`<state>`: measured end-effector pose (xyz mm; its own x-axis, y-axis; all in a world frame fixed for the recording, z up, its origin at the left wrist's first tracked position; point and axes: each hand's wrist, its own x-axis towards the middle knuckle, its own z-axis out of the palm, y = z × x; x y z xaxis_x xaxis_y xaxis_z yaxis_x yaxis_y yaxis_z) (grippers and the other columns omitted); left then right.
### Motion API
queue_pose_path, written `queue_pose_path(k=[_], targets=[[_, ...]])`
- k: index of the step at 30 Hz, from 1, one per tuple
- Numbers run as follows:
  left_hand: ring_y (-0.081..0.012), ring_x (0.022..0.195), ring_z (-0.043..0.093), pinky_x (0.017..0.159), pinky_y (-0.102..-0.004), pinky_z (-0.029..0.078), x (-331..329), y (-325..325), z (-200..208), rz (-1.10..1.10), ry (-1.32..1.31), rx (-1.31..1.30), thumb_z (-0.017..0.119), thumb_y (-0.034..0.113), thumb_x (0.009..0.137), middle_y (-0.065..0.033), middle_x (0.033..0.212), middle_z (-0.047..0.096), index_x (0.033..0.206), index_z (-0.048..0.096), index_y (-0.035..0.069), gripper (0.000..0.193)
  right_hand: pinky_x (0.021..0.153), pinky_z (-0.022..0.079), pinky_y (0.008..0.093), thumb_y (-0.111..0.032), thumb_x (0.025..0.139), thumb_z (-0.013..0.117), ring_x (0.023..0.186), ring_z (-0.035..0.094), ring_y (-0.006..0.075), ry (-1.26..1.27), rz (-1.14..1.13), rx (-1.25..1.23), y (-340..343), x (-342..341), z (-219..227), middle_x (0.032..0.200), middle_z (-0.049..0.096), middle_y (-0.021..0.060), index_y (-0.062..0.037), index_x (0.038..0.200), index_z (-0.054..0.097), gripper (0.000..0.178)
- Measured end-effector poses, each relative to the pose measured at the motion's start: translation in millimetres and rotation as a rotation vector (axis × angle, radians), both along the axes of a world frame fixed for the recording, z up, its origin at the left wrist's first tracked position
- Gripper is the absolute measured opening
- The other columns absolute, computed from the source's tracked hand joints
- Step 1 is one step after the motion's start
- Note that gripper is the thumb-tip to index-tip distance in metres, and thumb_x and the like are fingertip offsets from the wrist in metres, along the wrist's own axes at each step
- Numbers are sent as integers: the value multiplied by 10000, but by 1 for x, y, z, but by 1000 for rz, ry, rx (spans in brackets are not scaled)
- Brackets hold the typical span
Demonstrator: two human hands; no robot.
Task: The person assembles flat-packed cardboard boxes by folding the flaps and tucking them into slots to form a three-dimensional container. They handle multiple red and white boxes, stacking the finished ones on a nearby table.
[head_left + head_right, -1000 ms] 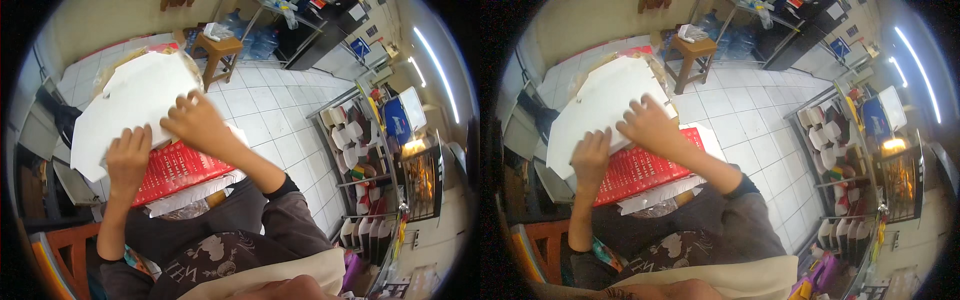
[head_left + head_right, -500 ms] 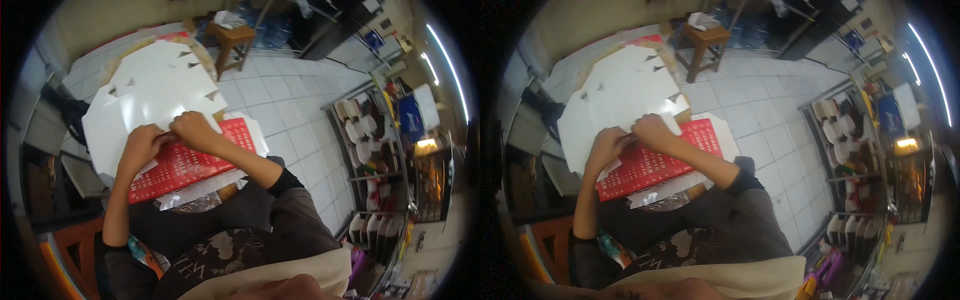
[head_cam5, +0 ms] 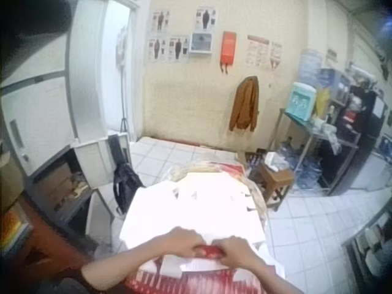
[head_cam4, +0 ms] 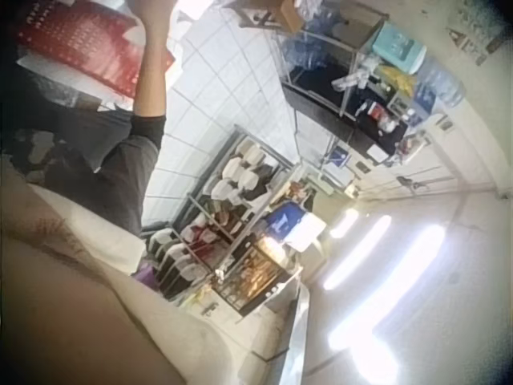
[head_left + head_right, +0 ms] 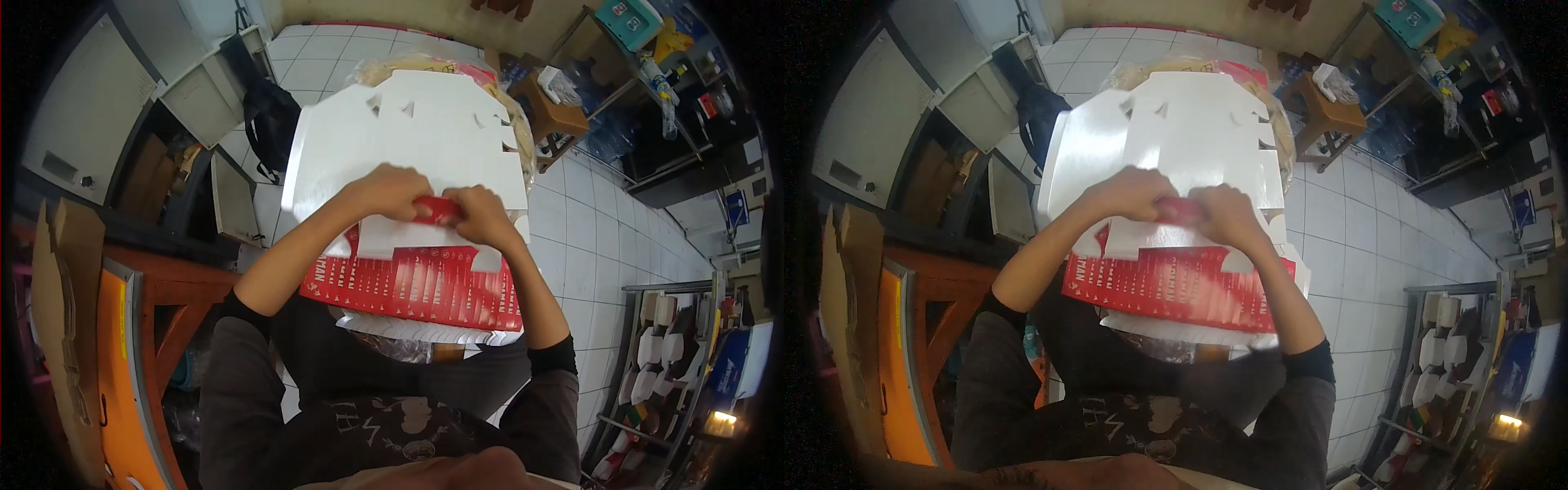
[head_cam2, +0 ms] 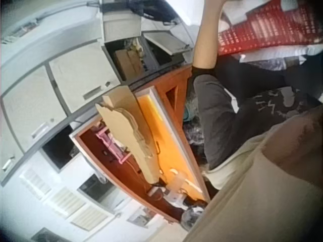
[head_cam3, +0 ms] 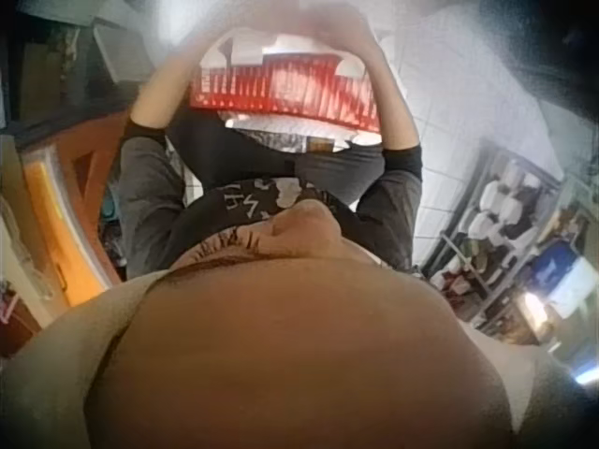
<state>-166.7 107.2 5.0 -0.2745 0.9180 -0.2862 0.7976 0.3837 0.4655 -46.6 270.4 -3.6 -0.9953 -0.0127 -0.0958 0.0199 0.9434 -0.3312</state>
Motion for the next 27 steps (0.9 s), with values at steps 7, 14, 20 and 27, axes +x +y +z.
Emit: queue_pose_path(k=[7, 14, 20, 27], targets=[[-334, 848, 651, 771, -436, 497, -36, 11, -14, 114, -24, 164, 670, 353, 794, -147, 905, 679, 1052, 633, 127, 345, 702, 505, 386, -175, 699, 777, 745, 663, 310, -80, 12, -137, 24, -47, 4, 802, 685, 184, -8, 993, 683, 351], [-293, 918, 631, 789, -401, 498, -51, 4, -31, -11, -9, 447, 789, 371, 681, -107, 1020, 631, 1098, 612, 109, 524, 807, 508, 411, -256, 723, 769, 910, 651, 335, -258, -84, -58, 17, -53, 10, 974, 684, 173, -78, 1075, 685, 403], [-333, 960, 606, 819, -433, 492, -42, 13, -24, 45, 38, 250, 767, 290, 713, -117, 1135, 542, 1231, 512, 122, 602, 848, 418, 524, -349, 648, 831, 1122, 448, 327, -64, -177, 156, 20, -44, -1, 1145, 480, 105, -141, 1168, 499, 650], [-329, 1089, 526, 848, -465, 446, -19, 19, -31, 69, 365, 182, 783, 269, 706, -124, 1151, 518, 1302, 437, 93, 712, 870, 373, 529, -309, 614, 834, 1135, 436, 313, 29, -85, 262, 9, -47, -13, 1208, 443, 113, -179, 1281, 422, 795]])
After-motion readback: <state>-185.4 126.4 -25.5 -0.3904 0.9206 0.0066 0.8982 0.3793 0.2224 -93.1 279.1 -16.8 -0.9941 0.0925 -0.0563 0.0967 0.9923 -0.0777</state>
